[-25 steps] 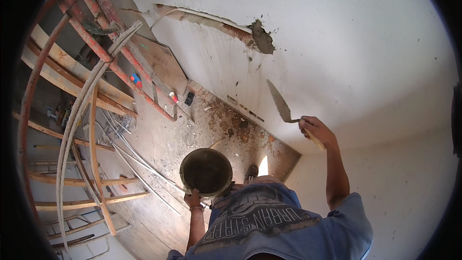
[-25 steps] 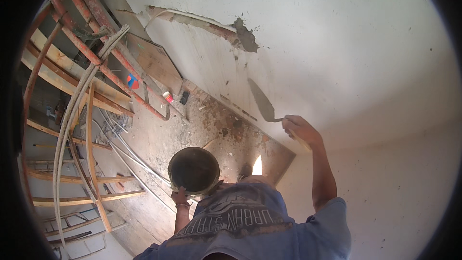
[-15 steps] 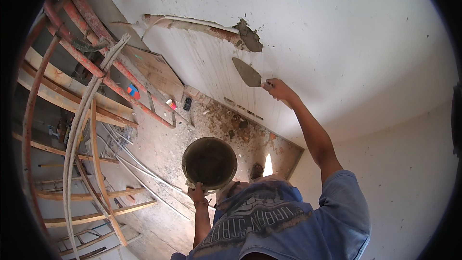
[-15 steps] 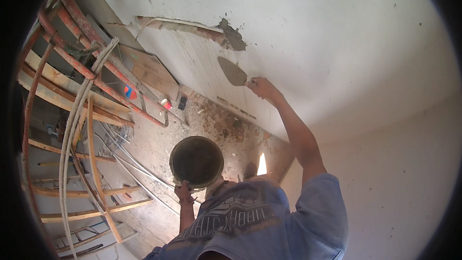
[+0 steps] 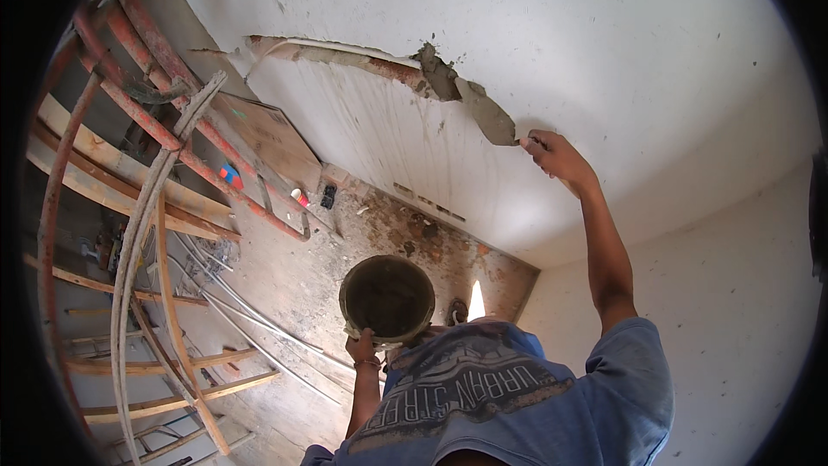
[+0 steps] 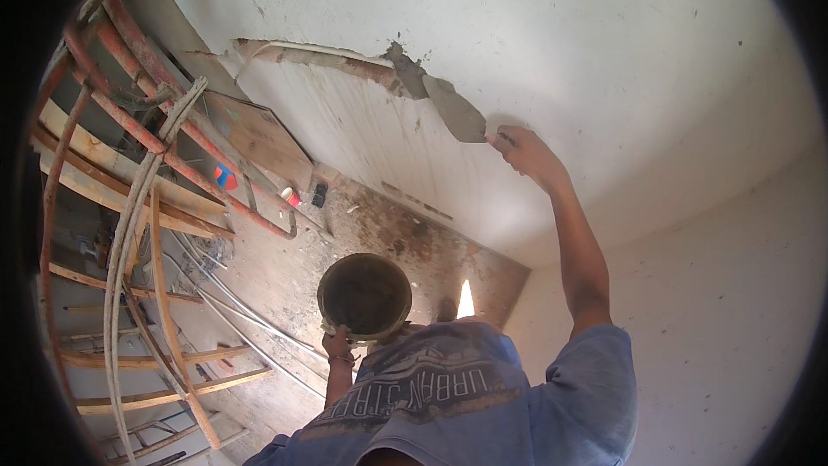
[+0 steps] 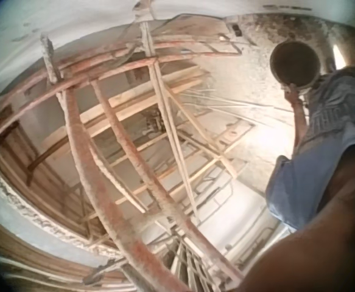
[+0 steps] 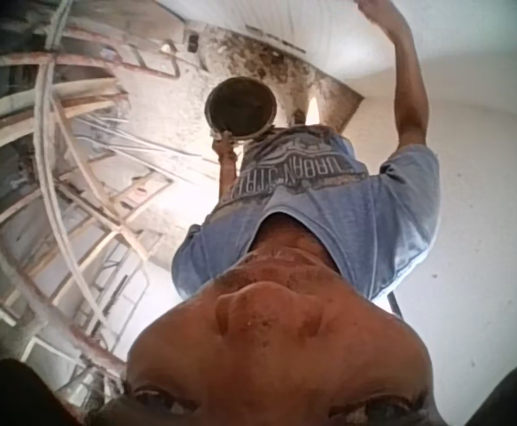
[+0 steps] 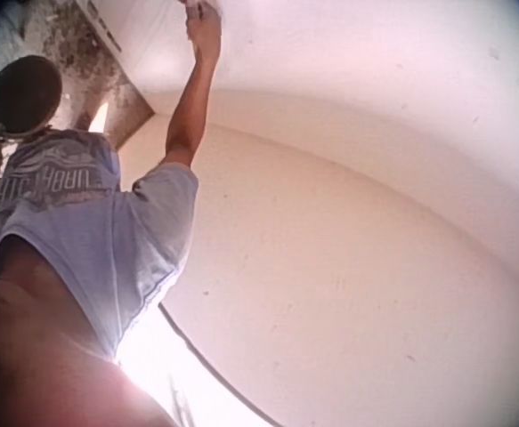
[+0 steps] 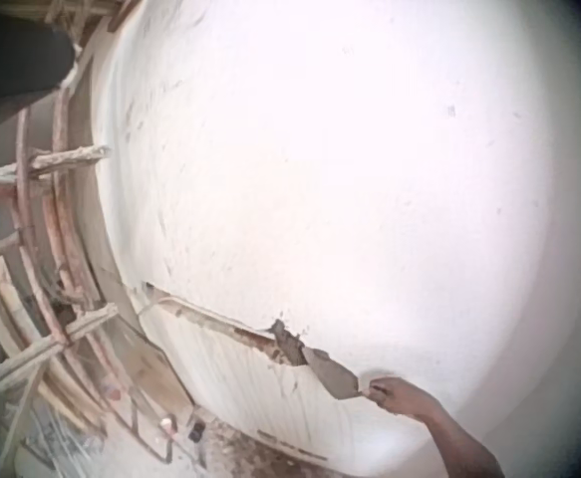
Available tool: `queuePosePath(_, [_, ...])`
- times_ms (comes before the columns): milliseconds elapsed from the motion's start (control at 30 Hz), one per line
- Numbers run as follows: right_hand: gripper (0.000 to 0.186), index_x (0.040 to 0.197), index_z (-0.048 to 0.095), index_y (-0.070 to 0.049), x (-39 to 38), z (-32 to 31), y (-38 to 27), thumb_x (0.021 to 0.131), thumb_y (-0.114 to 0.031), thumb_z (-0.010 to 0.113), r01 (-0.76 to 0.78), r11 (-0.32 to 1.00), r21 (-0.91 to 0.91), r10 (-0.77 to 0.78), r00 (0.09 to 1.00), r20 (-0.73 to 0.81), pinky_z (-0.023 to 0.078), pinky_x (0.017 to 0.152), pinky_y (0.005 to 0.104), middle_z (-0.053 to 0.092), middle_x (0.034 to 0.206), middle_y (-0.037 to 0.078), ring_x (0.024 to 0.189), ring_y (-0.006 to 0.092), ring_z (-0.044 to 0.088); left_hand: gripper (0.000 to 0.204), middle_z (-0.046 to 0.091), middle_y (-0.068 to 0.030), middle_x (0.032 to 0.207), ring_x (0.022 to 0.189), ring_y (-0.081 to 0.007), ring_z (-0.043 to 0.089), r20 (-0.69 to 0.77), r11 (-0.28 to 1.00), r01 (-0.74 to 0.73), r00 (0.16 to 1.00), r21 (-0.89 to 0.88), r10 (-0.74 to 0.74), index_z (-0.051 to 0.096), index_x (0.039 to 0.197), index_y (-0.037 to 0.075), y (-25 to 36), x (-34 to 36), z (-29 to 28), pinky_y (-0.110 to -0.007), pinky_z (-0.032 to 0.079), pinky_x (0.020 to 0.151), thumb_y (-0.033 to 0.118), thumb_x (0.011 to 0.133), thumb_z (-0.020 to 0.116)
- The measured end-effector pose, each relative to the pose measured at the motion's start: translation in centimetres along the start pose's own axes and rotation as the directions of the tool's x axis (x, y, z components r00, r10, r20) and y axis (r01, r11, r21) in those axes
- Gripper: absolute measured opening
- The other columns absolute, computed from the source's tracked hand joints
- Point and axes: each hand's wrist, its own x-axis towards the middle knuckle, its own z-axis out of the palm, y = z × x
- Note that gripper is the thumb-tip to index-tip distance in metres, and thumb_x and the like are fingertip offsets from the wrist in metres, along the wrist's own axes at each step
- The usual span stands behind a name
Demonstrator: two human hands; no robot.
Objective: The person applies plaster to a wall using a trowel after pouring water from a cup into a bucket containing the mixture.
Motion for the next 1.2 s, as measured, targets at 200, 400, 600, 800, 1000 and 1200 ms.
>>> queuePosePath(200, [0.021,0.09,0.051,-0.003,-5.0,0.5,-1.5,0.094,-0.024,0.048,0.164,0.984,-0.07,-0.163,0.986,0.029,0.038,0.054,0.0265,0.044,0.066,0.001,0.058,0.0103,0.043,0.04,0.063,-0.0068,0.086,0.069,-0.0149,0.058,0.08,0.999,0.032,0.996,-0.038,-0.029,0.059,0.108,-0.003,4.2,-2.4,1.2,-0.029,0.049,0.059,0.007,0.07,0.068])
queuePosePath(400, [0.026,0.111,0.048,-0.007,-9.7,13.4,4.1,0.09,-0.022,0.052,0.503,0.818,-0.279,-0.393,0.843,0.368,0.048,0.068,0.0458,0.063,0.085,0.018,0.075,0.036,0.062,0.03,0.063,-0.006,0.084,0.067,-0.0139,0.06,0.169,0.994,-0.112,0.98,0.013,0.108,0.061,0.099,-0.002,6.6,-2.1,3.0,-0.028,0.051,0.059,0.01,0.072,0.066])
queuePosePath(600, [0.029,0.108,0.056,-0.007,-7.7,18.2,3.7,0.089,-0.028,0.05,0.515,0.726,-0.455,-0.205,0.794,0.572,0.05,0.07,0.0458,0.063,0.081,0.018,0.079,0.0357,0.063,0.024,0.062,-0.0073,0.071,0.062,-0.0131,0.055,0.234,0.919,-0.36,0.919,0.163,0.318,0.062,0.086,-0.004,7.6,-1.8,4.9,-0.03,0.047,0.056,0.014,0.071,0.067])
queuePosePath(800, [0.029,0.102,0.052,-0.002,-4.9,12.8,3.0,0.09,-0.029,0.05,0.429,0.863,-0.268,-0.34,0.884,0.323,0.048,0.069,0.0439,0.062,0.077,0.019,0.073,0.037,0.061,0.03,0.062,-0.0052,0.082,0.065,-0.0124,0.058,0.241,0.973,-0.222,0.949,0.057,0.202,0.062,0.097,-0.003,7.9,-3.8,5.1,-0.027,0.05,0.058,0.009,0.07,0.065])
queuePosePath(1000, [0.028,0.103,0.044,-0.005,-2.4,10.0,4.3,0.094,-0.03,0.051,0.095,0.987,0.127,-0.095,0.995,-0.01,0.043,0.051,0.0295,0.052,0.063,0.004,0.052,0.012,0.05,0.027,0.062,-0.0064,0.081,0.065,-0.014,0.058,0.23,0.983,-0.164,0.963,0.083,0.141,0.062,0.094,-0.003,5.6,-4.0,4.2,-0.028,0.05,0.058,0.008,0.069,0.066])
queuePosePath(1200, [0.032,0.109,0.043,-0.007,-0.6,12.2,3.5,0.095,-0.034,0.049,-0.053,0.836,0.547,0.049,0.999,0.023,0.042,0.047,0.0259,0.048,0.063,0.001,0.051,0.0095,0.046,0.026,0.061,-0.0063,0.078,0.062,-0.0141,0.057,0.206,0.986,-0.093,0.976,0.138,0.064,0.062,0.091,-0.003,4.2,-4.1,3.1,-0.029,0.049,0.055,0.008,0.067,0.067])
